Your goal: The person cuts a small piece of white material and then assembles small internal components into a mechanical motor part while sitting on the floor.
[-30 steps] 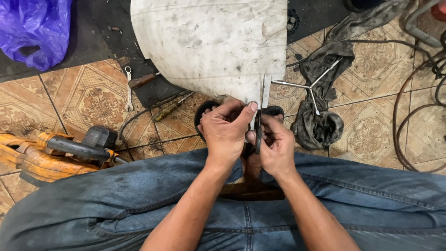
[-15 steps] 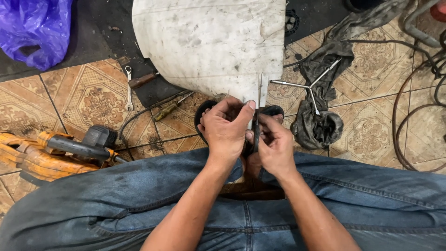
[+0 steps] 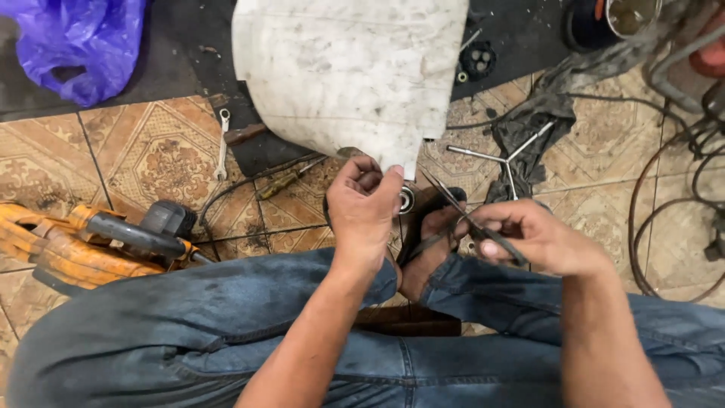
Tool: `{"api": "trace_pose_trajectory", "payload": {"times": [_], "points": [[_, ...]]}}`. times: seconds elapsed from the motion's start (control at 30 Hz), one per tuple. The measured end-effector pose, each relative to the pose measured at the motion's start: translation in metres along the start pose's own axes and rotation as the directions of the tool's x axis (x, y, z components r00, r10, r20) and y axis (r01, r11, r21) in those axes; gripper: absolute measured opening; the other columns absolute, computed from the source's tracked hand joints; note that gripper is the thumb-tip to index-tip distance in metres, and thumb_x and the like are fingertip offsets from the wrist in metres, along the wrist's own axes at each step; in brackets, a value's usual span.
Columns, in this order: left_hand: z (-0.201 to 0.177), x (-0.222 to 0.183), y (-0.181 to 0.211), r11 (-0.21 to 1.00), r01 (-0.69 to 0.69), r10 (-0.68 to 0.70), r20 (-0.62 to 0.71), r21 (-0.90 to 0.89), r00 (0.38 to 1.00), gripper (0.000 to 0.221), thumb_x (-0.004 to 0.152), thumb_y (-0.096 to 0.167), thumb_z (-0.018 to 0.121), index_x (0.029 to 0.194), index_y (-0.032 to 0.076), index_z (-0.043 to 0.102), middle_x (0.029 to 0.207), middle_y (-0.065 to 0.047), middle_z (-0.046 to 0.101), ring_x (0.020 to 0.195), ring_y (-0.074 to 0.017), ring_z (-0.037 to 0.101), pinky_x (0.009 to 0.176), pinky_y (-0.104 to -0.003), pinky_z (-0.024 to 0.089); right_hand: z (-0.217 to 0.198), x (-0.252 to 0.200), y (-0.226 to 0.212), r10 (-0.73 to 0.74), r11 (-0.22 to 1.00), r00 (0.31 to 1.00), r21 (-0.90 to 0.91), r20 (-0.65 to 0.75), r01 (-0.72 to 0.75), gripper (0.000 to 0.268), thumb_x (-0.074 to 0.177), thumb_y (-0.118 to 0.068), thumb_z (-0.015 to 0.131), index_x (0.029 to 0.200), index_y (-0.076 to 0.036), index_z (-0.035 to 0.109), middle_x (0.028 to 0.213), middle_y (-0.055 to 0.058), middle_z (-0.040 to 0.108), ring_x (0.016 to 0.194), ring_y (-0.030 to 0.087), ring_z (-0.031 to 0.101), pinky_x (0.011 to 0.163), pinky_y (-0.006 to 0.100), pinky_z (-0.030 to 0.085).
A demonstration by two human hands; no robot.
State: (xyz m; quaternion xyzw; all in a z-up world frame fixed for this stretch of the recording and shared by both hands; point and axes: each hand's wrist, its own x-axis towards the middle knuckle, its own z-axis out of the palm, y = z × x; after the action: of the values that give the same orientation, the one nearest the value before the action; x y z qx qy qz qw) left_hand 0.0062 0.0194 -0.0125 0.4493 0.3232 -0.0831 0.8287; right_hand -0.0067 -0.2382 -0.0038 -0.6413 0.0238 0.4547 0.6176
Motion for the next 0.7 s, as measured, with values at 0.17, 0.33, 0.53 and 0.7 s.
{"api": "trace_pose_trajectory", "payload": {"times": [0.17,0.33,0.53,0.7], "points": [[-0.008,0.000,0.005,0.982,-0.004,0.008,-0.020,0.188,1.000,0.015,0.090,0.007,0.070,0.100,-0.004,0.069,0.081,-0.004,0.065,0.068,-0.0077,0.054,0.059,-0.021,0.042,-0.026,0.026,-0.022,-0.071,0.993,0.959,-0.074,0.274,0.094,0.042,0.088,-0.037,0.074,0.111,-0.003,0.079,0.065,0.001,0.069,0.054,0.013,0.061,0.044,0.027,0.043],[-0.009,-0.005,0.021,0.944,0.022,-0.025,0.005,0.330,1.000,0.020,0.084,0.006,0.072,0.100,-0.005,0.073,0.087,-0.008,0.075,0.074,-0.0109,0.064,0.070,-0.022,0.050,-0.036,0.043,-0.039,0.029,0.996,0.974,-0.084,0.225,-0.010,0.035,0.083,-0.019,0.077,0.108,0.006,0.081,0.071,0.005,0.067,0.062,0.015,0.053,0.053,0.027,0.039],[-0.010,-0.002,0.021,0.933,0.073,-0.066,-0.030,0.353,0.997,0.019,0.082,0.006,0.074,0.097,-0.006,0.076,0.080,-0.007,0.076,0.068,-0.0093,0.062,0.064,-0.021,0.048,-0.030,0.068,-0.058,0.010,0.970,0.964,-0.238,0.265,0.055,0.046,0.079,-0.031,0.077,0.109,0.004,0.082,0.082,0.007,0.076,0.067,0.015,0.060,0.058,0.029,0.044],[-0.007,-0.003,0.026,0.913,0.080,-0.064,-0.052,0.401,0.997,0.018,0.080,0.007,0.076,0.093,-0.006,0.078,0.074,-0.004,0.072,0.064,-0.0081,0.057,0.060,-0.021,0.046,-0.032,0.078,-0.063,0.002,0.979,0.954,-0.194,0.301,0.060,0.045,0.078,-0.025,0.079,0.112,0.005,0.081,0.092,0.010,0.084,0.073,0.015,0.068,0.064,0.027,0.051]]}}
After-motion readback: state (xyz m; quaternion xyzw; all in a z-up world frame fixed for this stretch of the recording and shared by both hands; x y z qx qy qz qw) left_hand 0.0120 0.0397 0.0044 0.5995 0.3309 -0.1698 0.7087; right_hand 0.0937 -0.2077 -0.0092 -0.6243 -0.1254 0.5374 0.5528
